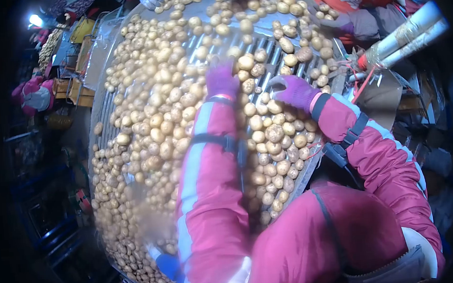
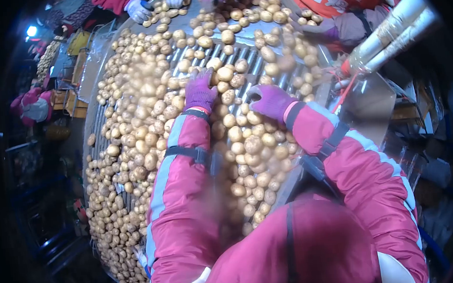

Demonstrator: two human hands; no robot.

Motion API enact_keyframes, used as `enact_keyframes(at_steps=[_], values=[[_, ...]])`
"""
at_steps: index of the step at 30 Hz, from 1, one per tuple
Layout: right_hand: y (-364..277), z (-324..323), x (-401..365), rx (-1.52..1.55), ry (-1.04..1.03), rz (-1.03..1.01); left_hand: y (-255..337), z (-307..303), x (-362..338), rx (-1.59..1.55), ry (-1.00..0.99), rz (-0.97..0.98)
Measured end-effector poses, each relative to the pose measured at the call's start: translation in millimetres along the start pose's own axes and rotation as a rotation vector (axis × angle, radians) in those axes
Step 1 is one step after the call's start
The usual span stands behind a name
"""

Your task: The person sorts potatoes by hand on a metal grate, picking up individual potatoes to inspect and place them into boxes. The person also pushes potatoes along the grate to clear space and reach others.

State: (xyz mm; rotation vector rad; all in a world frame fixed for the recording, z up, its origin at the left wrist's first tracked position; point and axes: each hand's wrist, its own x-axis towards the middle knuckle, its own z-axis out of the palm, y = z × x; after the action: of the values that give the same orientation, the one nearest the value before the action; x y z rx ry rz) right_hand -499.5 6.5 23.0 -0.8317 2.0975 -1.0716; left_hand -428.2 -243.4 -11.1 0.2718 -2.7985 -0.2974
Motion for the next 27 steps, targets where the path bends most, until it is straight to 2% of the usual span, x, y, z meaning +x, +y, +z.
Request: enact_keyframes(at_steps=[2, 3, 5, 6, 9, 10, 13, 14, 17, 18, 19, 21, 22, 23, 25, 26, 27], values=[[10, -12, -14, 0.140, 0.008, 0.023, 4, 4, 6, 0.014, -0.061, -0.041], [5, -21, -24, 0.168, 0.028, 0.152, 7, 2, 6, 0.020, -0.092, -0.067], [13, -30, -34, 0.078, 0.135, 0.133, 12, -12, -7, 0.056, 0.003, 0.013], [16, -33, -35, -0.010, 0.202, 0.065, 9, -14, -13, -0.024, -0.001, -0.025], [20, -35, -22, 0.041, 0.274, 0.080, 5, -24, -32, -0.153, 0.035, -0.066], [18, -35, -15, -0.059, 0.263, 0.025, 7, -30, -40, -0.179, 0.055, -0.070], [-7, -22, -2, -0.153, 0.112, 0.016, 18, -60, -63, -0.493, 0.069, -0.247], [-9, -13, 5, -0.397, 0.000, 0.059, 19, -63, -77, -0.435, 0.085, -0.253], [6, 2, 27, -0.608, -0.073, 0.121, 47, -94, -109, -0.672, -0.001, -0.432], [6, 3, 31, -0.640, -0.084, 0.082, 56, -104, -119, -0.649, -0.018, -0.418], [0, 3, 31, -0.667, -0.118, 0.083, 74, -126, -120, -0.635, -0.131, -0.431], [-12, -1, 35, -0.731, -0.180, 0.077, 95, -123, -135, -0.661, -0.170, -0.370], [-9, 3, 36, -0.751, -0.139, 0.059, 107, -119, -141, -0.666, -0.180, -0.361], [-5, 5, 41, -0.723, -0.210, 0.063, 123, -111, -146, -0.657, -0.170, -0.396], [9, 3, 54, -0.671, -0.351, 0.072, 134, -86, -154, -0.627, -0.216, -0.182], [-22, -16, 35, -0.426, -0.436, 0.254, 134, -63, -161, -0.492, -0.231, -0.065], [-6, -16, 31, -0.236, -0.415, 0.077, 137, -68, -158, -0.608, -0.244, -0.188]])
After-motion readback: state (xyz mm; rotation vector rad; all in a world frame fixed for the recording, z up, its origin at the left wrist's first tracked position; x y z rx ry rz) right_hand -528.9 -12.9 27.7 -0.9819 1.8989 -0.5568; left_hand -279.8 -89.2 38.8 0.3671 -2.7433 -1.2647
